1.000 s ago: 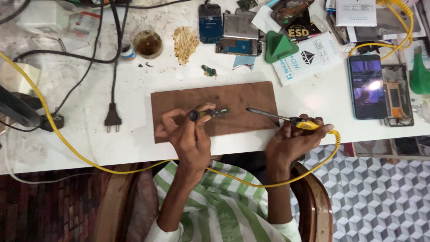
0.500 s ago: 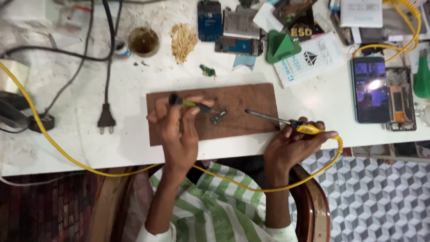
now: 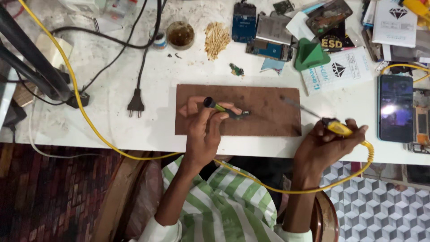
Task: The person uses a soldering iron and a desoldering pump to work on a small electronic component placed on a wooden board. They repeatedly apply heat and suction to the component's pins while holding it steady.
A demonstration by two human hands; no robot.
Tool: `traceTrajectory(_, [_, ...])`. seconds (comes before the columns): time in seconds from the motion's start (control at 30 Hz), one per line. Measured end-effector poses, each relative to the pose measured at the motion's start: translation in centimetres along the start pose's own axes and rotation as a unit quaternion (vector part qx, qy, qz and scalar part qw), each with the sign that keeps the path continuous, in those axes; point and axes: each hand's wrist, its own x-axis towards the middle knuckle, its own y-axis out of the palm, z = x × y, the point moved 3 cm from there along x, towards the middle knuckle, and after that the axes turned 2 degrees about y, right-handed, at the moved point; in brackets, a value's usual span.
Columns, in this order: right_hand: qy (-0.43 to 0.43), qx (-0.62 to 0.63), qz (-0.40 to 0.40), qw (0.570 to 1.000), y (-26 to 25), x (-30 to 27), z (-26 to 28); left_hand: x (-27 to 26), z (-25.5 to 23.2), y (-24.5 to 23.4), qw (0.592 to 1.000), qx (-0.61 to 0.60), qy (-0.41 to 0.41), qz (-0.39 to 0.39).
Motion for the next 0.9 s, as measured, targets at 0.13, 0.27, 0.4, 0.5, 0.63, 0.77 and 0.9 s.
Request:
traceTrajectory(0.13, [-0.020,-0.007,0.035,0.999,-0.4,-0.5,-0.5,0.0,1.0,1.0,0.973,-0.192,-0.124,0.011])
traceTrajectory(0.27, [-0.034,-0.010,-0.013,0.999,-0.6,-1.0,-0.7,-0.3,0.8,0.8,0.996,-0.070,-0.055,0.014])
traceTrajectory(0.4, [-0.037,0.025,-0.004,0.999,0.2,-1.1,-0.5,-0.4,1.1,0.6,0.981,-0.155,-0.113,-0.039])
traceTrajectory(0.5, [-0.049,-0.057,-0.044,0.996,0.5,-1.5,-0.8,-0.3,1.2,0.7,0.954,-0.220,-0.198,-0.049])
traceTrajectory(0.63, [-0.080,-0.045,-0.059,0.994,1.1,-1.6,-1.4,0.3,0.0,-0.1,0.998,0.023,-0.052,-0.019])
traceTrajectory(0.77, [-0.080,-0.075,-0.039,0.993,0.9,-2.4,-1.3,-0.1,0.4,0.1,0.988,-0.057,-0.144,-0.013])
traceTrajectory(0.9, [-0.081,-0.116,-0.028,0.990,1.6,-2.3,-1.6,0.4,0.2,0.0,0.998,0.018,-0.053,-0.017])
